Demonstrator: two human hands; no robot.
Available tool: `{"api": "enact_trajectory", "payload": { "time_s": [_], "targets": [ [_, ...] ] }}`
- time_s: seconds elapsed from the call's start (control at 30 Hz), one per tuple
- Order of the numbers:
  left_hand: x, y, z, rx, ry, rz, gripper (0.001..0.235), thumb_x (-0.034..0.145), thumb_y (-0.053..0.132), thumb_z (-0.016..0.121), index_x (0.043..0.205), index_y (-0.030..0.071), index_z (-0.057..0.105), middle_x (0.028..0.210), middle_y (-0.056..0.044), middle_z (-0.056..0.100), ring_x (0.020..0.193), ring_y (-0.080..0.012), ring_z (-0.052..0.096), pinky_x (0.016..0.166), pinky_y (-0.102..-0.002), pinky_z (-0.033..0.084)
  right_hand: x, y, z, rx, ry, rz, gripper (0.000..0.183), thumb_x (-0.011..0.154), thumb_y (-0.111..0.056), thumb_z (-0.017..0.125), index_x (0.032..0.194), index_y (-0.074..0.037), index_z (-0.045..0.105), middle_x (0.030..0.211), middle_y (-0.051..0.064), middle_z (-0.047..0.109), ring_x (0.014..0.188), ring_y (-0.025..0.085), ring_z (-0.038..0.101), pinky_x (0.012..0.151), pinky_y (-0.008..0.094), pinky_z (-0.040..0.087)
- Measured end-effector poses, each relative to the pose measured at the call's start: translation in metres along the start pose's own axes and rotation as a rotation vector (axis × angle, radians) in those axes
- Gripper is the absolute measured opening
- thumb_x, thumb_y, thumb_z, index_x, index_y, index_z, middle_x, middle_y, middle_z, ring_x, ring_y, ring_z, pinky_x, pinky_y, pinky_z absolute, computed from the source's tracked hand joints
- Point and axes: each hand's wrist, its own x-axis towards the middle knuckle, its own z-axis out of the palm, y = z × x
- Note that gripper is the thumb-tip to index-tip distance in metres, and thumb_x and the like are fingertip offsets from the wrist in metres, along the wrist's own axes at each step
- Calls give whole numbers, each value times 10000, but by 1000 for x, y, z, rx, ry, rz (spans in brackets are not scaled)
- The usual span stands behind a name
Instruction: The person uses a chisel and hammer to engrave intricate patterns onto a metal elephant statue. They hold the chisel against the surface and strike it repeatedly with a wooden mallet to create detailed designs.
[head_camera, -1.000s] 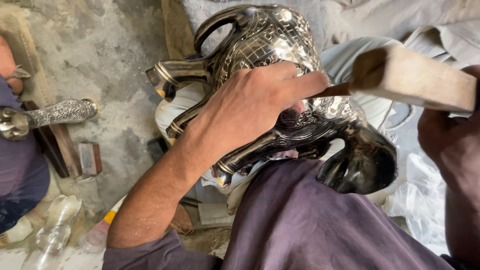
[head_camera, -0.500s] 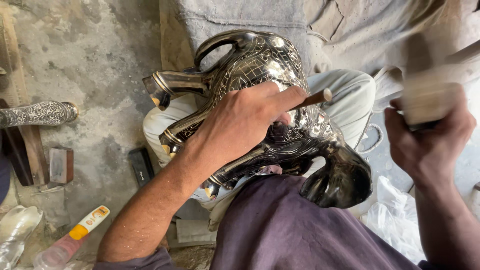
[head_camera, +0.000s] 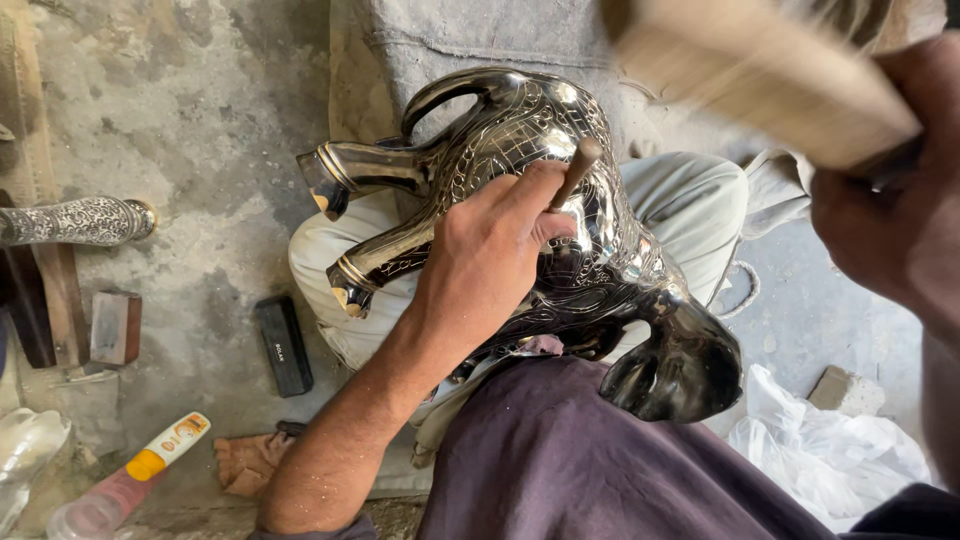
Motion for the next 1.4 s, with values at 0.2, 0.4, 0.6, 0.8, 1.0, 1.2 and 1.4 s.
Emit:
{"api": "enact_trajectory", "payload": {
  "time_s": [0.2,0.4,0.6,0.8,1.0,1.2,1.4],
  "targets": [
    [-10,2,10,-126,110,-110,297,1030,123,684,1292,33,576,1013,-105,712,894,-184,774,638,-268,649,35,-17,-8,9,-125,-27,346,845,118,686,1178,143,594,920,278,656,781,346,712,630,386,603],
    [-19,7,14,-45,254,-180,240,1040,240,687,1042,36,560,879,-65,665,786,-197,711,660,-365,557,69,-39,-24,-119,-191,17,386,755,152,678,1134,80,672,836,221,680,690,295,707,591,377,572],
    [-26,13,23,28,375,-215,261,1054,253,675,1047,28,543,893,-81,627,819,-235,670,712,-394,544,92,-61,-27,-221,-150,-163,300,816,147,668,1104,65,689,815,200,694,656,264,705,569,359,582],
    [-28,13,23,-3,421,-239,248,1053,240,677,1049,29,546,852,-55,639,742,-150,680,619,-304,566,99,-70,-27,-132,-180,-164,293,830,174,648,1112,92,662,853,225,686,655,266,689,576,362,580],
    [-30,12,23,-227,366,-358,277,1033,276,687,1038,29,562,783,-5,687,674,-97,701,552,-264,555,91,-52,-18,-182,-230,-92,310,848,145,671,1143,51,680,847,194,702,650,241,692,587,348,574],
    [-29,8,23,-90,353,-255,269,1056,286,673,1032,46,554,794,-22,657,730,-115,713,590,-281,571,77,-18,3,-396,-308,-77,367,832,67,755,1185,-17,697,806,145,719,634,207,708,611,317,585],
    [-27,10,24,-65,353,-290,291,1037,293,679,1009,32,554,826,-46,672,727,-150,718,584,-301,573,69,-6,4,-91,-97,-8,352,887,131,697,1228,82,623,949,248,699,713,305,707,593,337,565]
  ]
}}
